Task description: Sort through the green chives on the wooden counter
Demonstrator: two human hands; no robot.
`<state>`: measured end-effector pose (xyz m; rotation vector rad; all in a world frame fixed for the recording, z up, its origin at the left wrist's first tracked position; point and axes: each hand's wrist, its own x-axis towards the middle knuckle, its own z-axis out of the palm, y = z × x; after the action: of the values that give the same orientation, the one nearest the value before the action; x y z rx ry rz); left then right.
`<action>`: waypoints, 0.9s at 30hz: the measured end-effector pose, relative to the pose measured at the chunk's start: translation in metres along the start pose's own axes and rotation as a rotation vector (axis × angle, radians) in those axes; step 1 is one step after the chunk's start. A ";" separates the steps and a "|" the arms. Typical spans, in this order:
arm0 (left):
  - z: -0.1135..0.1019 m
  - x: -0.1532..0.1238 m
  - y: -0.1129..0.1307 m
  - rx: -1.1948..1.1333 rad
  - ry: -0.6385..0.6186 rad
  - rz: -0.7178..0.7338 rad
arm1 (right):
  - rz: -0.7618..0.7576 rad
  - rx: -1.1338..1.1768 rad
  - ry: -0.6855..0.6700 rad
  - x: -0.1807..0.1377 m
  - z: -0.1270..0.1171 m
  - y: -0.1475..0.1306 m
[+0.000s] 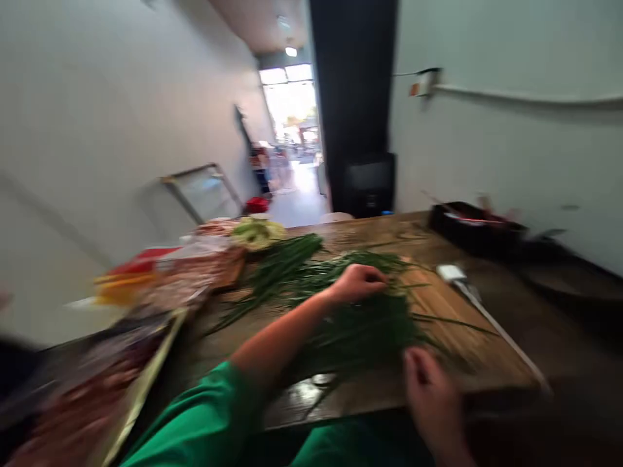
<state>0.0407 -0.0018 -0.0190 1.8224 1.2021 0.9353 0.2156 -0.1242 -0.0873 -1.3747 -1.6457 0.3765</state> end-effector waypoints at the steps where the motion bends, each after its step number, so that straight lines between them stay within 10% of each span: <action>1: 0.001 0.002 -0.005 -0.066 0.011 -0.010 | 0.023 -0.016 0.004 0.000 -0.007 0.004; 27: 0.003 -0.006 0.002 -0.205 -0.043 -0.108 | -0.013 -0.030 -0.043 -0.003 -0.013 -0.001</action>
<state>0.0425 -0.0091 -0.0193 1.5927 1.1226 0.9180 0.2255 -0.1317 -0.0813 -1.3863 -1.7015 0.3774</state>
